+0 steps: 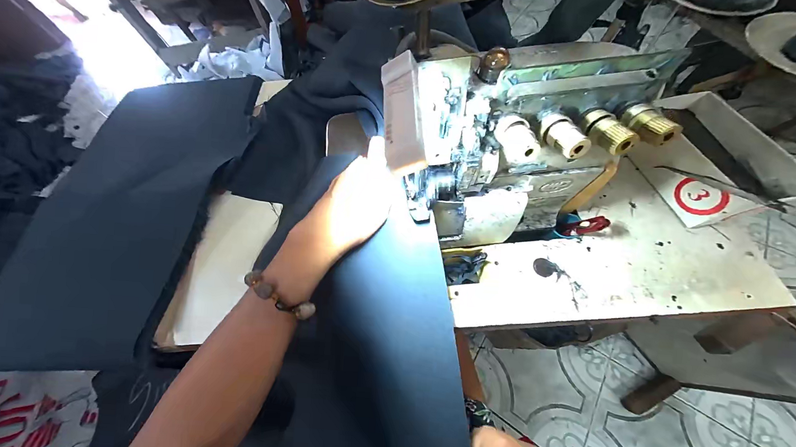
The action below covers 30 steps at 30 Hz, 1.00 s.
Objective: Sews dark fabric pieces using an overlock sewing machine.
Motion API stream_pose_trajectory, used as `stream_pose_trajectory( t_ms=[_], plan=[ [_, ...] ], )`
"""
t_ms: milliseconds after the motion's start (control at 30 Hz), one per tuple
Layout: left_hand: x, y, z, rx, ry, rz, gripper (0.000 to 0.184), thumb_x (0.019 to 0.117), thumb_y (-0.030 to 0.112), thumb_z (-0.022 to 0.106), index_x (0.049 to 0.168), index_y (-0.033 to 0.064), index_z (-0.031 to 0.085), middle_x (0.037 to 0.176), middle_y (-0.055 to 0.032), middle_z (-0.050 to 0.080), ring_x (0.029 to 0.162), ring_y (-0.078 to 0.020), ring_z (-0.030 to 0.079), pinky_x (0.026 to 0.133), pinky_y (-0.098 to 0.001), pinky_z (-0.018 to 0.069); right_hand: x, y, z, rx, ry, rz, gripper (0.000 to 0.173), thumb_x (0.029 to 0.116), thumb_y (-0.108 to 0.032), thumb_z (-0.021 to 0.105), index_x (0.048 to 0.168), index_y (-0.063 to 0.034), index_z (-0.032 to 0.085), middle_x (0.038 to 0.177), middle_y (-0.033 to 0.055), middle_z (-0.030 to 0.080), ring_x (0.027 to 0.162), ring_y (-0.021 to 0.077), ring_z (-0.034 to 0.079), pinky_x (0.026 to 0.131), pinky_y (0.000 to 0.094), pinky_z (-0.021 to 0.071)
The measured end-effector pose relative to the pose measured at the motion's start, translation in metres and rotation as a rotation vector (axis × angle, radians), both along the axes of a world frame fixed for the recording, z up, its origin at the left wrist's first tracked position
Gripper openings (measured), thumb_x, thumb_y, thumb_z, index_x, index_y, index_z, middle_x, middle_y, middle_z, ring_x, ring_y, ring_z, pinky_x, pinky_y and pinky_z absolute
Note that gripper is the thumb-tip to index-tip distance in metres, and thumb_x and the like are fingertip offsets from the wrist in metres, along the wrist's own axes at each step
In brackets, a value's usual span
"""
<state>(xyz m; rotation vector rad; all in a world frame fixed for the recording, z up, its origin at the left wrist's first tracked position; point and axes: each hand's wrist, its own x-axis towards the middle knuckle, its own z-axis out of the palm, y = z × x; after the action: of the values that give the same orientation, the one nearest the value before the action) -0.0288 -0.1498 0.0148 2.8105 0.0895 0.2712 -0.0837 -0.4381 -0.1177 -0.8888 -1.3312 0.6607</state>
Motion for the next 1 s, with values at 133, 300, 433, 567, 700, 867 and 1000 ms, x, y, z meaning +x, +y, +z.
stream_pose_trajectory(
  t_ms=[133, 300, 433, 567, 700, 867, 1000],
  plan=[
    [0.063, 0.021, 0.001, -0.021, -0.026, -0.016, 0.054, 0.1046, 0.017, 0.051, 0.149, -0.0103, 0.034, 0.131, -0.0304, 0.060, 0.126, -0.0383, 0.060, 0.107, -0.0492, 0.0454, 0.010, 0.011, -0.005, -0.070, 0.019, -0.252, 0.025, 0.1062, -0.021, 0.053, 0.095, 0.0001, 0.059, 0.086, 0.0039, 0.065, 0.090, -0.0046, 0.062, 0.082, 0.0113, 0.0491],
    [0.042, -0.008, 0.054, -0.225, -0.014, 0.056, 0.058, 0.0997, -0.004, 0.058, 0.150, -0.0121, 0.031, 0.142, -0.0350, 0.051, 0.135, -0.0441, 0.051, 0.115, -0.0484, 0.0377, 0.021, 0.035, -0.006, -0.213, 0.090, -0.563, 0.025, 0.1033, -0.021, 0.056, 0.097, 0.0005, 0.067, 0.089, -0.0035, 0.071, 0.088, -0.0113, 0.062, 0.082, 0.0108, 0.0515],
    [0.074, 0.008, 0.047, -0.106, -0.090, 0.123, 0.049, 0.0979, 0.000, 0.062, 0.141, -0.0109, 0.043, 0.141, -0.0346, 0.049, 0.135, -0.0486, 0.048, 0.112, -0.0555, 0.0394, 0.028, 0.056, 0.002, -0.292, 0.151, -0.780, 0.019, 0.0987, -0.013, 0.056, 0.094, 0.0005, 0.069, 0.084, -0.0062, 0.070, 0.082, -0.0102, 0.063, 0.079, 0.0127, 0.0536],
    [0.056, 0.038, 0.006, 0.004, -0.246, 0.083, 0.046, 0.1020, 0.022, 0.059, 0.137, -0.0078, 0.053, 0.139, -0.0315, 0.054, 0.133, -0.0488, 0.050, 0.108, -0.0633, 0.0406, 0.035, 0.064, 0.016, -0.338, 0.221, -0.801, 0.019, 0.0999, -0.010, 0.054, 0.103, 0.0027, 0.069, 0.089, -0.0061, 0.071, 0.086, -0.0099, 0.064, 0.083, 0.0130, 0.0539],
    [-0.089, 0.035, -0.050, -0.105, -0.180, 0.171, 0.075, 0.0846, 0.045, 0.079, 0.132, -0.0090, 0.056, 0.134, -0.0347, 0.055, 0.124, -0.0544, 0.052, 0.100, -0.0701, 0.0433, 0.053, 0.051, 0.024, -0.420, 0.227, -0.582, 0.017, 0.1030, -0.016, 0.053, 0.101, -0.0060, 0.067, 0.083, -0.0120, 0.067, 0.076, -0.0105, 0.062, 0.073, 0.0117, 0.0537],
    [-0.152, 0.054, -0.057, 0.116, -0.125, 0.249, 0.020, 0.0939, 0.016, 0.068, 0.096, -0.0031, 0.075, 0.093, -0.0280, 0.066, 0.087, -0.0497, 0.065, 0.074, -0.0668, 0.0509, 0.061, 0.063, 0.029, -0.348, 0.537, -0.341, 0.021, 0.1042, -0.014, 0.047, 0.092, -0.0208, 0.062, 0.066, -0.0174, 0.061, 0.050, -0.0100, 0.049, 0.048, 0.0088, 0.0424],
    [-0.095, 0.071, 0.008, 0.129, -0.016, 0.380, 0.027, 0.1051, 0.016, 0.053, 0.115, -0.0051, 0.066, 0.090, -0.0327, 0.067, 0.084, -0.0556, 0.066, 0.072, -0.0752, 0.0467, 0.051, 0.104, 0.041, -0.149, 0.934, -0.316, 0.025, 0.1065, -0.013, 0.039, 0.096, -0.0141, 0.062, 0.065, -0.0056, 0.061, 0.051, -0.0010, 0.051, 0.050, 0.0153, 0.0442]
  ],
)
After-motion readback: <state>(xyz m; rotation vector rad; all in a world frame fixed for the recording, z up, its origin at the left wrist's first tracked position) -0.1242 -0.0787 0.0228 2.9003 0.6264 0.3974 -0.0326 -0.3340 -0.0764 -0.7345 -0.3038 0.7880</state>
